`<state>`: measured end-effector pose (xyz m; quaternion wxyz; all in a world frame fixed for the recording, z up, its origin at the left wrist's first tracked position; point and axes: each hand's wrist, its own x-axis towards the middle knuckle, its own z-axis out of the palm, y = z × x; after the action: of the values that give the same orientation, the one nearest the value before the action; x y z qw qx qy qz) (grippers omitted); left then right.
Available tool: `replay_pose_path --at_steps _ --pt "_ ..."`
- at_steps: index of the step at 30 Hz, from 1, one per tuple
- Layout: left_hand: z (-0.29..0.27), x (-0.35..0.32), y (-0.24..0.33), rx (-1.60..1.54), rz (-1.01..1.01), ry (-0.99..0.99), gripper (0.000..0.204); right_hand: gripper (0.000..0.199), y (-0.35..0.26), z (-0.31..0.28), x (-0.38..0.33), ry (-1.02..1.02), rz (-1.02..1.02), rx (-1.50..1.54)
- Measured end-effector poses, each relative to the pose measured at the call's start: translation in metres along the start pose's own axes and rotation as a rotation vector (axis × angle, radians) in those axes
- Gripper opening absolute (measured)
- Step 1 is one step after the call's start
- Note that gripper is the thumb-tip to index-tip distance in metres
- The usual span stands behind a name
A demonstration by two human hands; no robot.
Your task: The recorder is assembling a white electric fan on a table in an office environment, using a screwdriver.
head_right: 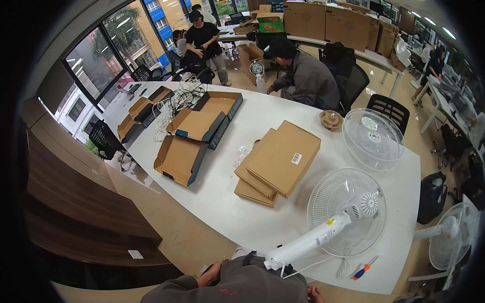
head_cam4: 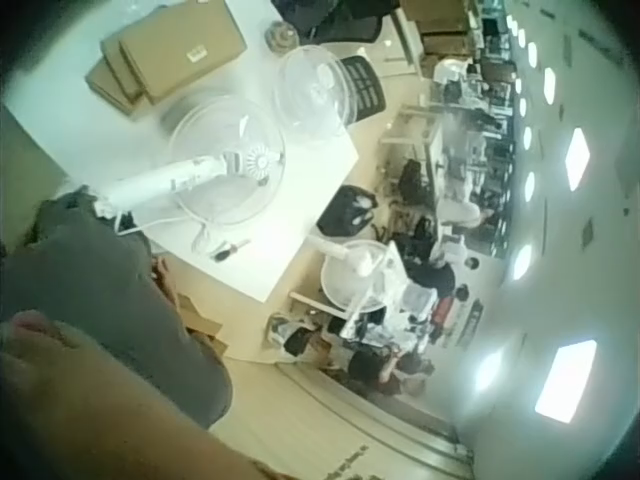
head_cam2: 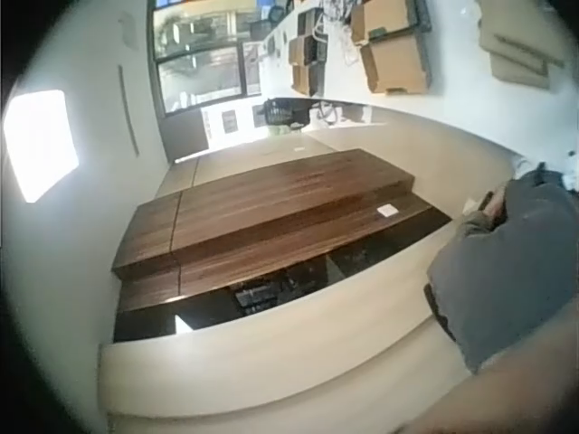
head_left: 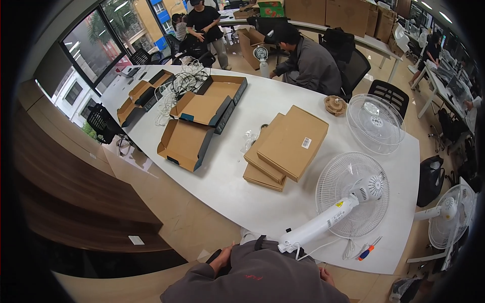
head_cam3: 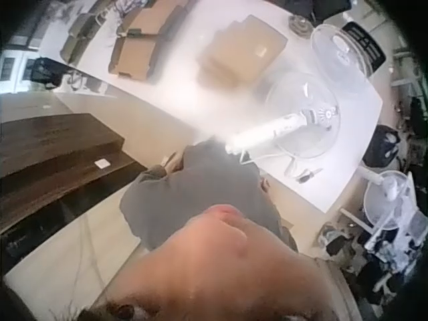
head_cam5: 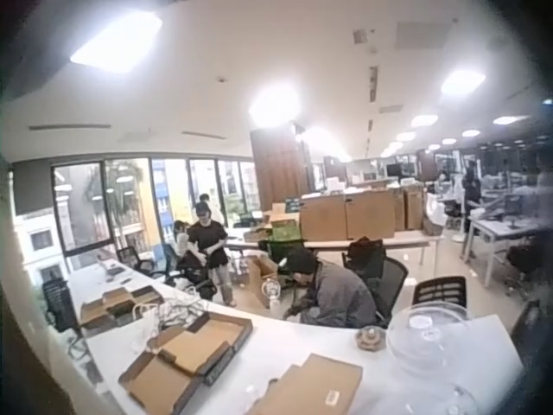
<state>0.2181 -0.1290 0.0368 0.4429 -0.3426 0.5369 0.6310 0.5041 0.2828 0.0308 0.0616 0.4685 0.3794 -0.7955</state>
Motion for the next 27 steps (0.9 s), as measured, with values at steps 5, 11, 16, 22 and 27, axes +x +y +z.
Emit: replay_pose_path --at_steps 5,11,16,22,27 --pt "0.007 0.011 0.023 0.19 0.217 0.071 0.057 0.022 -0.006 0.009 0.041 0.042 -0.105 -0.218" --pt "0.033 0.015 0.054 0.634 0.345 -0.096 0.039 0.019 0.019 -0.014 0.089 0.074 -0.226 -0.407" --pt "0.036 0.056 0.05 0.817 0.527 0.067 0.037 0.02 -0.007 0.043 0.07 0.292 -0.451 -0.5" --pt "0.04 0.081 0.031 0.771 0.655 0.327 0.035 0.026 0.016 0.045 0.082 0.741 -0.463 -0.889" --pt "0.027 0.078 0.029 0.76 0.605 0.257 0.04 0.031 -0.001 0.038 0.063 0.541 -0.215 -0.814"
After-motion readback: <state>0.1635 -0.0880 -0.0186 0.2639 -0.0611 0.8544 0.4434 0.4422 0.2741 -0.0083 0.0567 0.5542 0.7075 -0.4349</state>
